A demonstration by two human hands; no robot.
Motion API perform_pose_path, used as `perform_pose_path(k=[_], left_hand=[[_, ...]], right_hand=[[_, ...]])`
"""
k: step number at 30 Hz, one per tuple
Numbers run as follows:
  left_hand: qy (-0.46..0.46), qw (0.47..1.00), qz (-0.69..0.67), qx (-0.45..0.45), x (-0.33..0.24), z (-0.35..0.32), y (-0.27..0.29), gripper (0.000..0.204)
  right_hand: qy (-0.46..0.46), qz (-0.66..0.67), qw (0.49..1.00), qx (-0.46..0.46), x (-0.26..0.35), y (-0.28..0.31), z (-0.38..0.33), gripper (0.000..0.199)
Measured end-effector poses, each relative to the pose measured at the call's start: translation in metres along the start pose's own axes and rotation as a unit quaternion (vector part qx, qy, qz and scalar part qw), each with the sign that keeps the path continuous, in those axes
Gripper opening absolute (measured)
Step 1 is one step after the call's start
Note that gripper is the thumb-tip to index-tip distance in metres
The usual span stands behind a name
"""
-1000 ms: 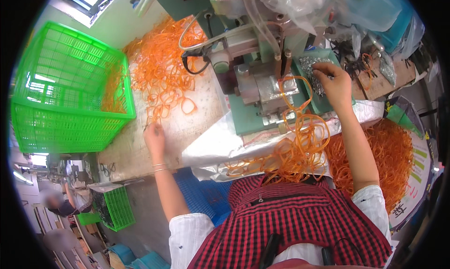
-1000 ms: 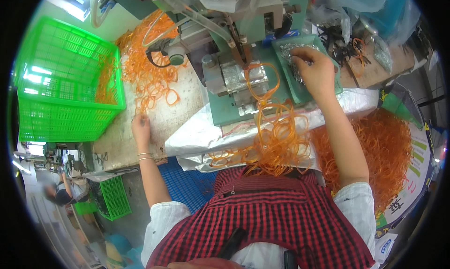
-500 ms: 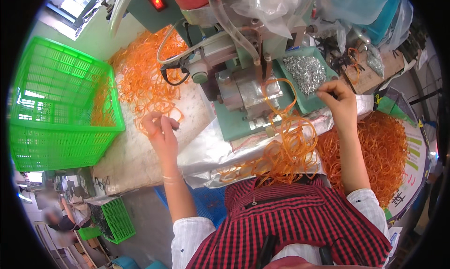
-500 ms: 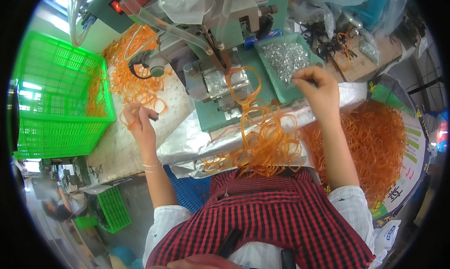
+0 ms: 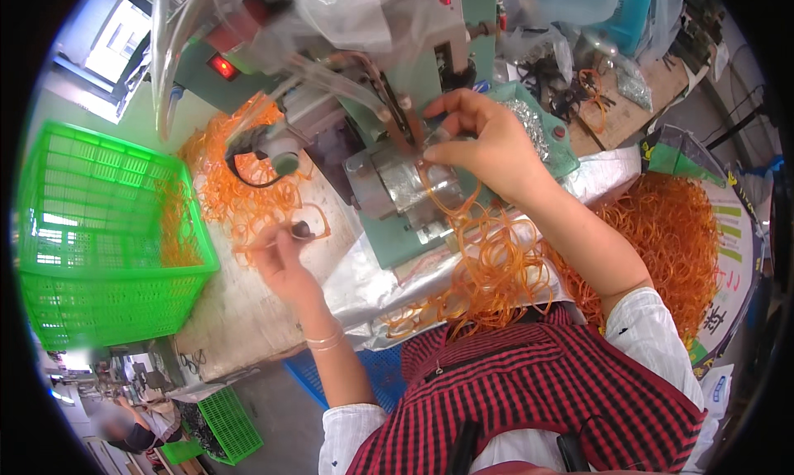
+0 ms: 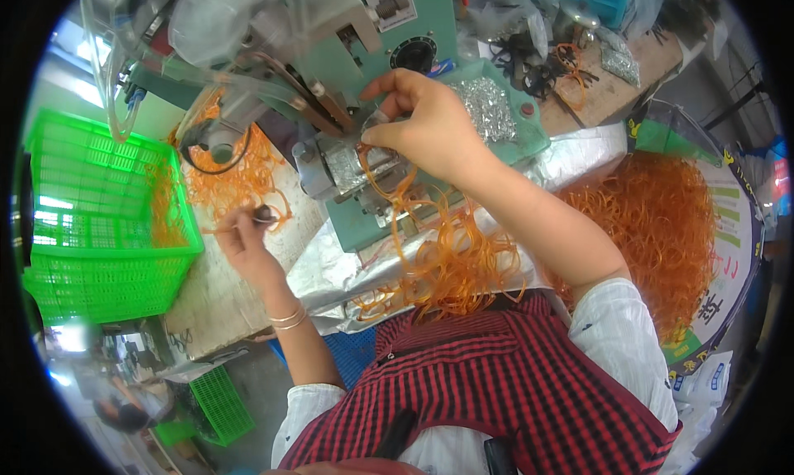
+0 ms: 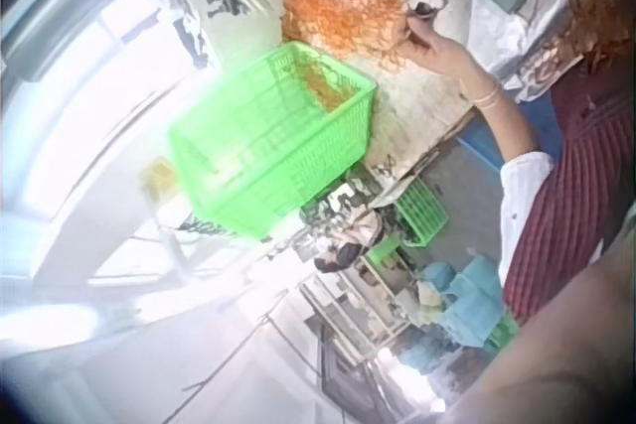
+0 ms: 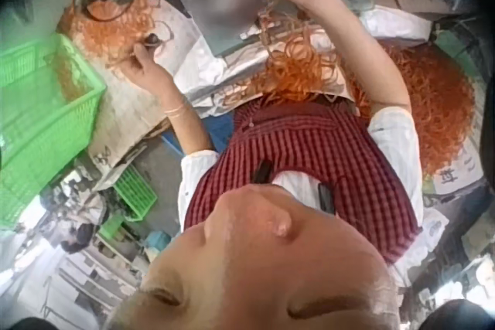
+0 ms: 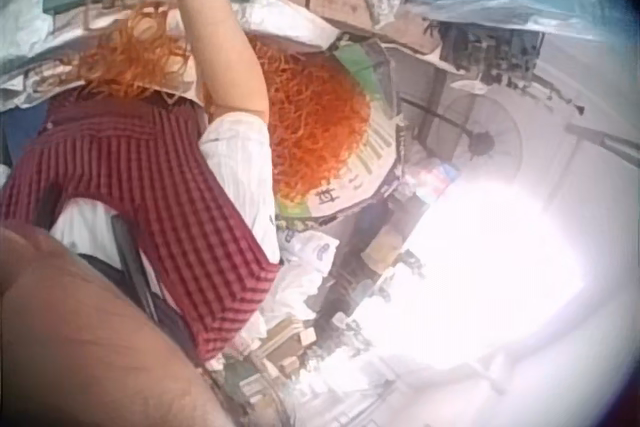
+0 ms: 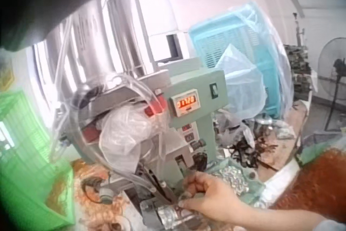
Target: The person repeatedly picks up orange cable loops and small metallic connectors, inserts the connectors into the cable ends, and places the finished assemblies into a green basket. The process is continuous and repetitive throughout the clip.
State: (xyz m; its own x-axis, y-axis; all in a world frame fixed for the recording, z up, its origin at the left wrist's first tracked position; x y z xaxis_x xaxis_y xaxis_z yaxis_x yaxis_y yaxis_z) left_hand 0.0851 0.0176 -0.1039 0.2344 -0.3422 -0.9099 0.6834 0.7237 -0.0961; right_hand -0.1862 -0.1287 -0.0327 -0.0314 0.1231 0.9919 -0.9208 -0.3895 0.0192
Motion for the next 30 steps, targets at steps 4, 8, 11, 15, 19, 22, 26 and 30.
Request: perform_pose_path(k=[4, 8, 11, 15, 19, 22, 26, 30], left_hand=[[-0.241, 0.956, -0.106, 0.13, -0.123, 0.005, -0.066, 0.014], [-0.229, 0.962, -0.071, 0.13, -0.117, 0.029, -0.089, 0.018], [-0.259, 0.957, -0.061, 0.119, -0.115, 0.025, -0.088, 0.021], [-0.316, 0.931, 0.0, 0.184, -0.104, -0.003, -0.079, 0.029], [-0.459, 0.824, 0.119, 0.309, -0.098, -0.037, -0.094, 0.018], [-0.529, 0.773, 0.155, 0.313, -0.085, -0.044, -0.117, 0.024], [-0.542, 0.769, 0.165, 0.297, -0.074, -0.047, -0.123, 0.025], [-0.525, 0.791, 0.133, 0.284, -0.071, -0.045, -0.125, 0.027]], right_hand=[[0.031, -0.024, 0.999, -0.02, 0.008, -0.011, -0.005, 0.048], [0.051, 0.039, 0.997, -0.046, 0.002, -0.021, -0.01, 0.051], [-0.028, 0.108, 0.994, -0.019, 0.016, -0.02, -0.022, 0.056], [0.017, 0.014, 0.999, 0.032, 0.034, -0.008, -0.051, 0.057], [0.095, -0.222, 0.968, -0.063, -0.004, 0.031, -0.052, 0.034], [0.049, -0.296, 0.948, -0.107, -0.065, 0.069, -0.061, 0.025], [0.082, -0.331, 0.934, -0.109, -0.063, 0.083, -0.058, 0.023], [0.05, -0.265, 0.948, -0.17, -0.066, 0.109, -0.031, 0.021]])
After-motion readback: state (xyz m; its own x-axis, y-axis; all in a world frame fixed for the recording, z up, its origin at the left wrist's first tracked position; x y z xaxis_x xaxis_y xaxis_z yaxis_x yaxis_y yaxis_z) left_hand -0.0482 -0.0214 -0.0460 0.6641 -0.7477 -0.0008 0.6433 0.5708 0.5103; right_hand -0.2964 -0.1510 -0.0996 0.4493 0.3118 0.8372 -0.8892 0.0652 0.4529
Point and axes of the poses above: each hand's wrist, its own z-axis towards the middle knuckle, its own y-axis out of the back of the hand, x = y × z, the point moved 2 cm from there along z, towards the middle knuckle, and after that the axes turned 1 degree about z, right-handed, at the moved point
